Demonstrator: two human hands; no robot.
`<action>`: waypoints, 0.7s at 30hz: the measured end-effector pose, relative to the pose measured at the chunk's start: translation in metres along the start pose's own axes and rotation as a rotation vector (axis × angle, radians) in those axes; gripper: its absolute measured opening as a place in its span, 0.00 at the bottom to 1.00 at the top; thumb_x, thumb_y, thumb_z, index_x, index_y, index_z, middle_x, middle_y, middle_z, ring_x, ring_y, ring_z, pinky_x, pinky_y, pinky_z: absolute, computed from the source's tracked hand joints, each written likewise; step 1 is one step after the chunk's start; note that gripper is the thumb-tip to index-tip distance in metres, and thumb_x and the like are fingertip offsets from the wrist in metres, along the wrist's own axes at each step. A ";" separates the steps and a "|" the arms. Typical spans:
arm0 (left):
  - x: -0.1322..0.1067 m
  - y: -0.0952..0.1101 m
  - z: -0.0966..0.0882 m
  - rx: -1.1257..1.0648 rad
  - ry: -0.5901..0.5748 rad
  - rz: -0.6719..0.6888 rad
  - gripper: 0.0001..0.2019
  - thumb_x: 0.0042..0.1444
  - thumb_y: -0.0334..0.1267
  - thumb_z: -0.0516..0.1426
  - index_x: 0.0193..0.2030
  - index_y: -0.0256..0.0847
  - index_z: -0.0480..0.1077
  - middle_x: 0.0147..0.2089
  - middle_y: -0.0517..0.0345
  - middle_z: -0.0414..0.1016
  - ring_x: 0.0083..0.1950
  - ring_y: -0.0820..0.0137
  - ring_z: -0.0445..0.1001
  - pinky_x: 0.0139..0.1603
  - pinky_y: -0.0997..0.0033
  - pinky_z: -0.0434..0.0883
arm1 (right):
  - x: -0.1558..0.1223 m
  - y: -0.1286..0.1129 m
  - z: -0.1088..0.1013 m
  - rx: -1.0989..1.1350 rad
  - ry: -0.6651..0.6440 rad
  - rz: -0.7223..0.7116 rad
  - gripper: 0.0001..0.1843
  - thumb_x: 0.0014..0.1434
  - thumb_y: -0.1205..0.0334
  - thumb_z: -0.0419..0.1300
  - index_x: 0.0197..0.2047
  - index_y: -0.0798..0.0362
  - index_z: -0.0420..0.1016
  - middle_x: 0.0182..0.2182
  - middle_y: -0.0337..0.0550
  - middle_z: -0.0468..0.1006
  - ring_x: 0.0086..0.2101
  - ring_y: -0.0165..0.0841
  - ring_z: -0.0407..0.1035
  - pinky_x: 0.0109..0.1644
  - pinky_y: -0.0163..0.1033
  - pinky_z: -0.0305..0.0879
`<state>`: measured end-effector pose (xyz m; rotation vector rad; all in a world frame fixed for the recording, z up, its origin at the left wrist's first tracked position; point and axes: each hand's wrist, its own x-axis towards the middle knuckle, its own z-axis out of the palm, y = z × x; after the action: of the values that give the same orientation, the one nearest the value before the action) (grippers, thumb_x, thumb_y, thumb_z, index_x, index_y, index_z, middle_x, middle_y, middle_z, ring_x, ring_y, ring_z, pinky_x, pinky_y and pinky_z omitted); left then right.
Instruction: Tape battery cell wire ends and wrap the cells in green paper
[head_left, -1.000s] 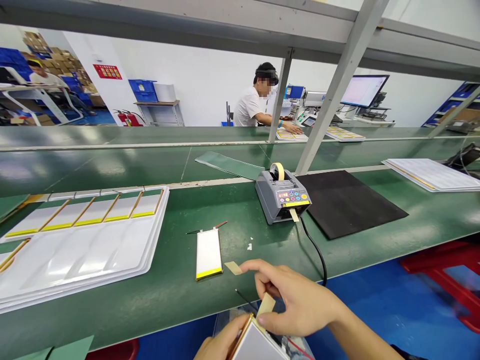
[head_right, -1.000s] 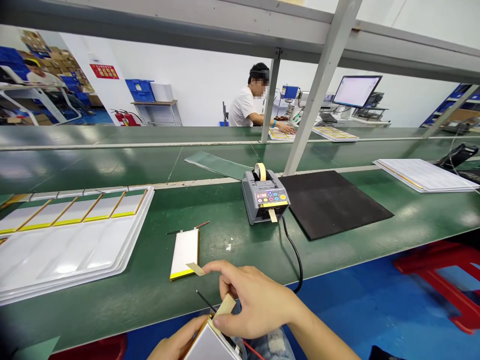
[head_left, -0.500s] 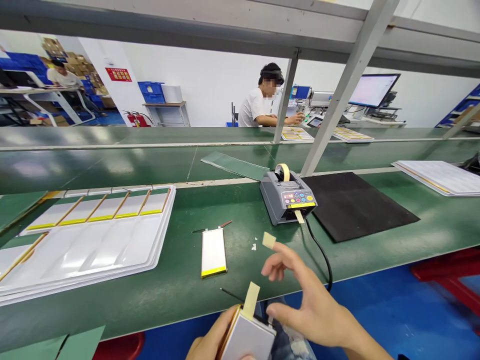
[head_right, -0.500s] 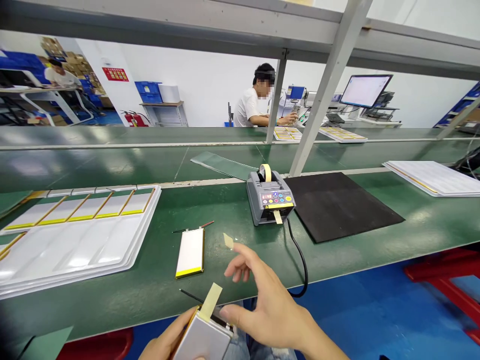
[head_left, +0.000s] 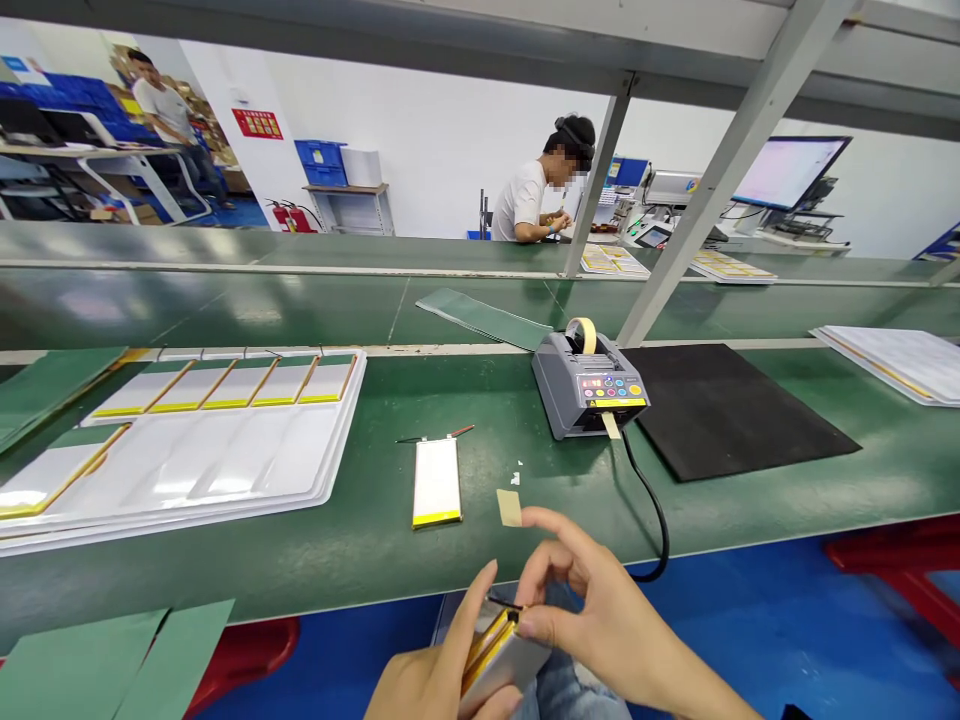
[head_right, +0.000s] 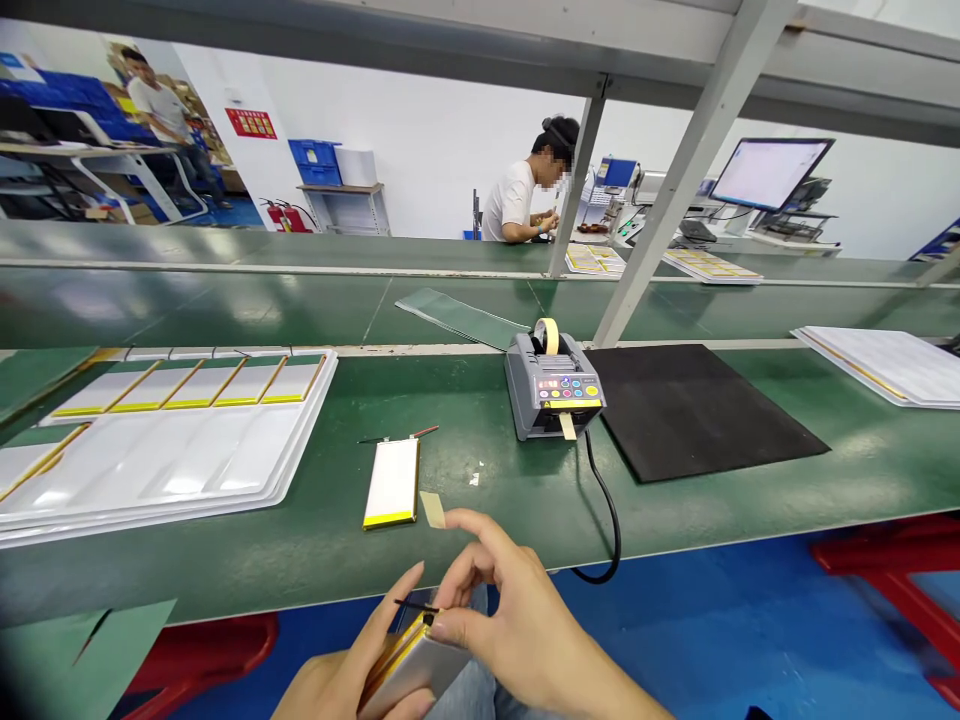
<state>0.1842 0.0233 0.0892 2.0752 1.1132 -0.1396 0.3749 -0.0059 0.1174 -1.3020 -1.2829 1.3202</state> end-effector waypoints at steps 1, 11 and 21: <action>0.000 0.000 0.000 0.012 -0.003 0.009 0.36 0.53 0.38 0.52 0.68 0.35 0.44 0.37 0.55 0.80 0.35 0.61 0.78 0.34 0.74 0.67 | 0.001 0.000 0.000 0.019 -0.017 0.012 0.33 0.49 0.74 0.64 0.55 0.44 0.59 0.29 0.30 0.74 0.31 0.28 0.68 0.39 0.35 0.66; 0.006 -0.020 0.015 -0.118 0.094 0.211 0.28 0.50 0.35 0.55 0.59 0.51 0.58 0.36 0.68 0.79 0.29 0.70 0.76 0.28 0.80 0.65 | 0.004 0.004 -0.001 -0.031 -0.074 -0.036 0.34 0.49 0.75 0.63 0.56 0.43 0.58 0.32 0.30 0.75 0.32 0.28 0.68 0.41 0.36 0.66; 0.006 -0.026 0.028 -0.124 0.343 0.209 0.21 0.53 0.36 0.55 0.54 0.50 0.60 0.33 0.69 0.79 0.29 0.71 0.77 0.28 0.81 0.67 | -0.002 0.006 0.007 -0.349 0.024 -0.149 0.33 0.57 0.74 0.54 0.59 0.36 0.51 0.33 0.29 0.72 0.34 0.28 0.66 0.43 0.37 0.64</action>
<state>0.1758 0.0170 0.0520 2.1355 1.0611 0.3909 0.3689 -0.0090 0.1114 -1.4188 -1.6114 1.0035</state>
